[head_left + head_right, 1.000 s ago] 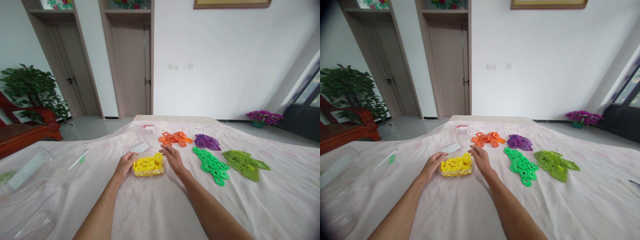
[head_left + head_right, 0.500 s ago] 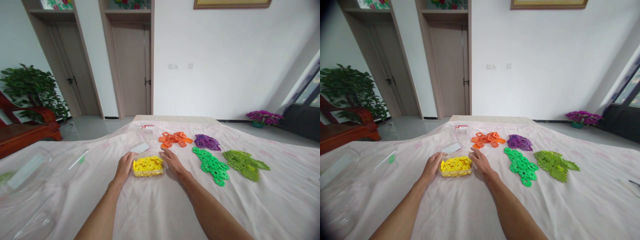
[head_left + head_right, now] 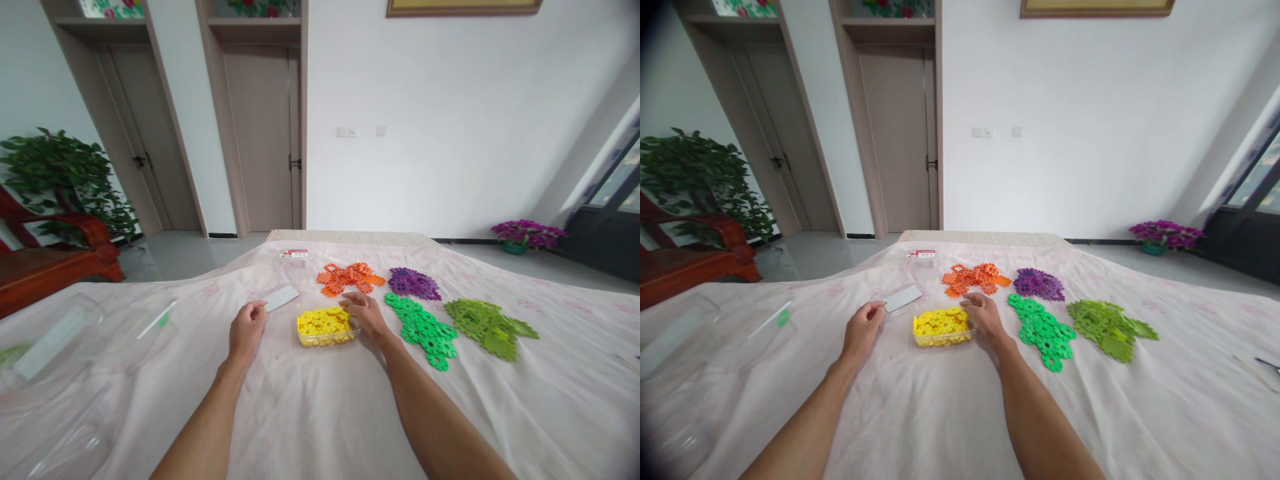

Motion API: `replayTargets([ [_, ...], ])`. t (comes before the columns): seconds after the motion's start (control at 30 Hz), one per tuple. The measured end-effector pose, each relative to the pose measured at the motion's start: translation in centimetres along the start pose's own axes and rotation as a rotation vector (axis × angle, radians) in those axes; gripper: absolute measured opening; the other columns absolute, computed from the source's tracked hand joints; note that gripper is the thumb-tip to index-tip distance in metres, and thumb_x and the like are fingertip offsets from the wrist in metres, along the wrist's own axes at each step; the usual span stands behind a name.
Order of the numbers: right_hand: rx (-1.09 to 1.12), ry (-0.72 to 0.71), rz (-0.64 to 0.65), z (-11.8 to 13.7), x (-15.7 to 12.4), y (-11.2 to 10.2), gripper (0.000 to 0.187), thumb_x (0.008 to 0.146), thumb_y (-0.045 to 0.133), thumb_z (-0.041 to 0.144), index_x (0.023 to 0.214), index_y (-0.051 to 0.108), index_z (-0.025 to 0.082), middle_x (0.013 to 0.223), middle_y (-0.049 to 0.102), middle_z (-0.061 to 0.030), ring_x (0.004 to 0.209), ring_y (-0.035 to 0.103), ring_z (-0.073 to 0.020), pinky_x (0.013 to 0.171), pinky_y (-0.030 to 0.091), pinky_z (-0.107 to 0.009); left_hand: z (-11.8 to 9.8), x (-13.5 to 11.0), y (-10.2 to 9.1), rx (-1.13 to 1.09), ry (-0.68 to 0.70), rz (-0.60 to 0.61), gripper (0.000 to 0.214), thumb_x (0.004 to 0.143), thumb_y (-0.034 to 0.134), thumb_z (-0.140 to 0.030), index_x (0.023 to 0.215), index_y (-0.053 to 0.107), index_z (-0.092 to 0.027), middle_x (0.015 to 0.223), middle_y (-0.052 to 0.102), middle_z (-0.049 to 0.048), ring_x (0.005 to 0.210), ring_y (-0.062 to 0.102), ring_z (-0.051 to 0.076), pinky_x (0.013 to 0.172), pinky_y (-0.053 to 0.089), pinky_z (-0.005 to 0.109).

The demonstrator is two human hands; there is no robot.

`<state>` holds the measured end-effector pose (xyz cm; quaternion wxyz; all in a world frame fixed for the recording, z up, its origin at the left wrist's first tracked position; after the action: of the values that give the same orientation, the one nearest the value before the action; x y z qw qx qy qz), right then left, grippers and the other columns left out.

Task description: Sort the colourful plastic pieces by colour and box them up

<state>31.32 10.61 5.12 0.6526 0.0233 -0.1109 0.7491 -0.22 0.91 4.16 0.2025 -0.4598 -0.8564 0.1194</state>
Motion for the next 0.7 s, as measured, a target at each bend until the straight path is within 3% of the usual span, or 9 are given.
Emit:
replayTargets([
  [0.13,0.020,0.010,-0.058,0.5,-0.2,-0.7,0.037,0.063,0.071,0.033,0.096,0.075,0.016,0.086,0.073,-0.0087,0.082,0.066,-0.0238,0.069,0.050,-0.032,0.1,0.5,-0.1,0.266,0.183,-0.040,0.046,0.083,0.059,-0.041,0.124,0.061,-0.021,0.128,0.060,0.0108,0.124,0.054,0.026,0.108,0.040,0.037],
  [0.3,0.036,0.001,-0.063,0.7,-0.4,-0.3,0.035,0.063,0.071,0.036,0.092,0.074,0.016,0.081,0.072,-0.0073,0.076,0.064,-0.0214,0.063,0.048,-0.030,0.8,0.5,1.1,0.444,0.236,0.084,0.053,0.085,0.057,-0.040,0.133,0.057,-0.019,0.139,0.054,0.0125,0.131,0.049,0.026,0.112,0.036,0.036],
  [0.57,0.017,-0.007,-0.020,0.7,-0.4,0.1,0.035,0.066,0.065,0.031,0.097,0.073,0.017,0.087,0.071,-0.0061,0.081,0.064,-0.0203,0.070,0.047,-0.030,0.9,1.0,1.5,0.678,0.149,0.077,0.056,0.098,0.028,-0.047,0.138,0.054,-0.018,0.147,0.049,0.0166,0.141,0.039,0.029,0.114,0.030,0.042],
  [0.7,0.024,-0.010,-0.013,0.5,-0.4,0.1,0.035,0.067,0.064,0.031,0.097,0.072,0.017,0.088,0.071,-0.0061,0.082,0.064,-0.0205,0.068,0.048,-0.029,1.1,1.6,1.7,0.767,0.051,0.015,0.061,0.093,0.036,-0.054,0.140,0.052,-0.018,0.148,0.048,0.0188,0.138,0.041,0.035,0.111,0.030,0.048],
])
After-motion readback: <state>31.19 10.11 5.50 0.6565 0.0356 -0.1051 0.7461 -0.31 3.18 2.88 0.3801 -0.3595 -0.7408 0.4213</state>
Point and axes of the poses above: each hand's wrist, its own x-axis towards the middle knuckle, its own y-axis out of the palm, z = x × y, the point moved 3 cm from there along x, towards the middle knuckle
